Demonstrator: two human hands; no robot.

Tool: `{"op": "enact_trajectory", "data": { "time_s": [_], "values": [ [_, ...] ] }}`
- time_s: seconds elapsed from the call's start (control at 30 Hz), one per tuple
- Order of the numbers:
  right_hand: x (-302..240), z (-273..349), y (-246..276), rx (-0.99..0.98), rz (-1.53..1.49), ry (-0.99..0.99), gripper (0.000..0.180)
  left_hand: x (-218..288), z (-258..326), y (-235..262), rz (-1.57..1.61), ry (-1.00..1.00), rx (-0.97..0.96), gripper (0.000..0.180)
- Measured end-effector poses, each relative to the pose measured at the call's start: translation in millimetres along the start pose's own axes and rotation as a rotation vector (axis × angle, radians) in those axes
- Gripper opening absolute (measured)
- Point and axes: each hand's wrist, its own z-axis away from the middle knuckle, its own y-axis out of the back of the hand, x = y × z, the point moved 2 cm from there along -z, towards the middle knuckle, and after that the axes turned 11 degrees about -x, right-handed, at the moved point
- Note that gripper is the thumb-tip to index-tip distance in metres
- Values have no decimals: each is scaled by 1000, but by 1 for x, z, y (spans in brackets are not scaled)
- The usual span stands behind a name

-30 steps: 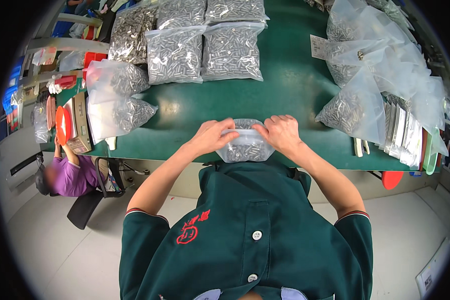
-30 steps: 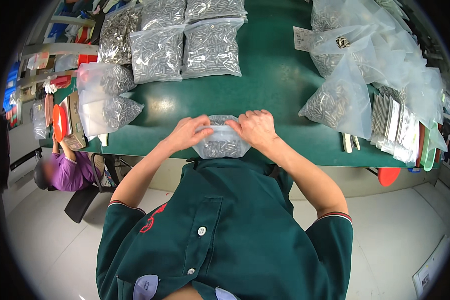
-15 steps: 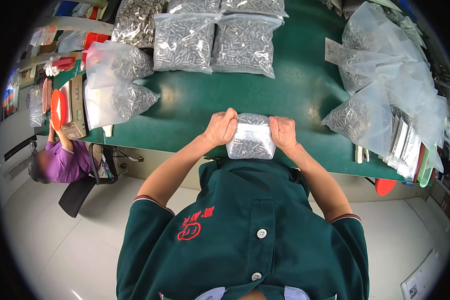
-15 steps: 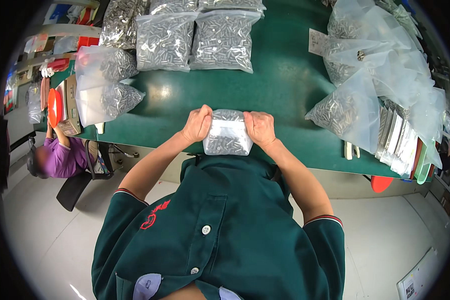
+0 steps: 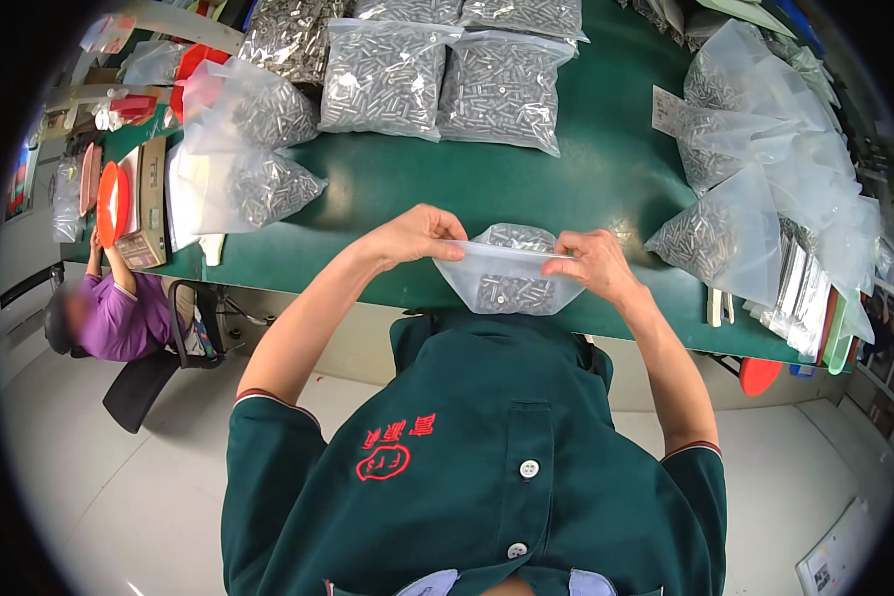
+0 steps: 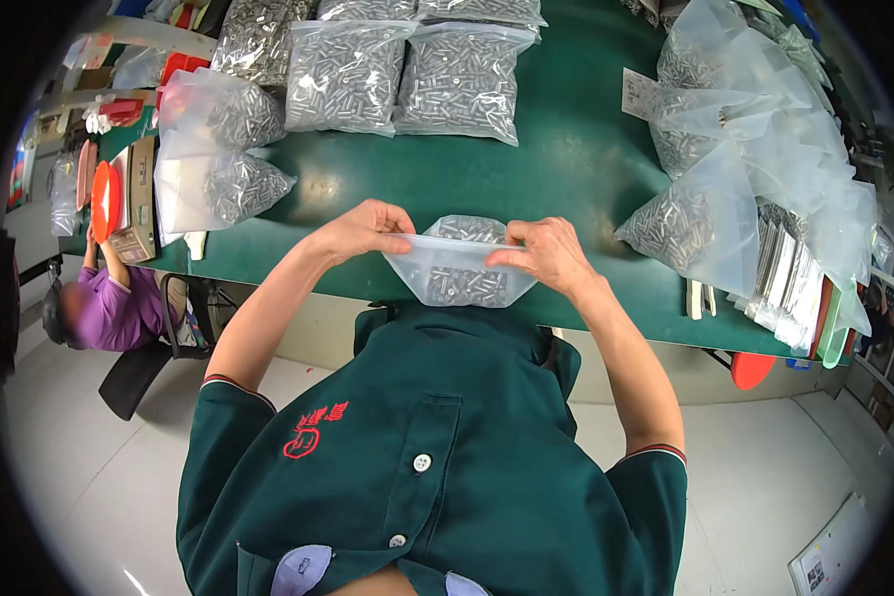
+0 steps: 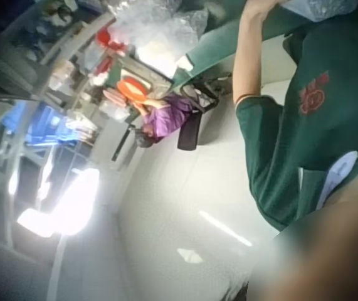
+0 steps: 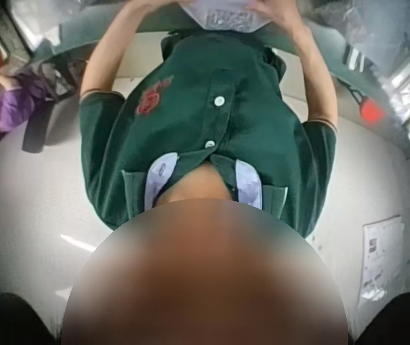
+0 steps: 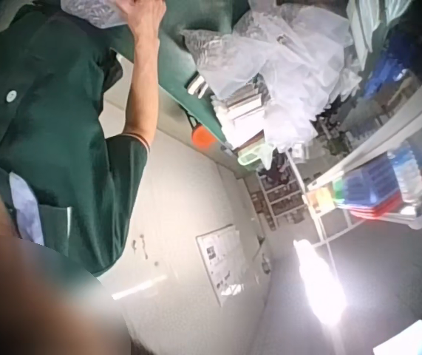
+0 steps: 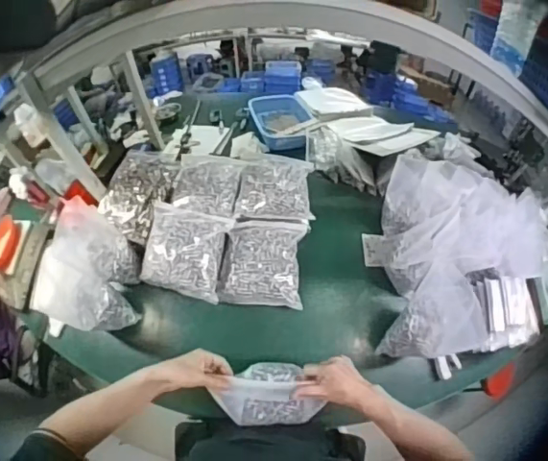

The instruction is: The recorder is sorting metal hardware components into plastic bags and sealing them with a stapler.

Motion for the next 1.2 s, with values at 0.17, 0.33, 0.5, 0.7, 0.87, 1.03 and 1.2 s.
{"op": "enact_trajectory", "data": {
  "time_s": [0.17,0.33,0.5,0.7,0.87,1.03,1.2],
  "values": [
    [5,-3,-6,-225,-367,-146,35,-4,4,5,14,-21,-24,32],
    [5,-5,-7,-271,-558,-201,32,2,24,8,57,-61,-101,43],
    [3,-3,-7,-264,-535,-216,31,-14,22,6,24,-301,-76,38],
    [-7,3,-5,-173,-362,-245,29,-31,26,-4,-78,-337,201,26],
    [-7,4,-3,-133,-199,-190,30,-27,26,-17,-323,-487,423,24],
    [-7,3,-3,-142,-210,-188,30,-20,26,-19,-438,-613,451,31],
    [-4,3,-5,-150,-285,-207,29,-21,27,-19,-545,-636,429,32]
  ]
}}
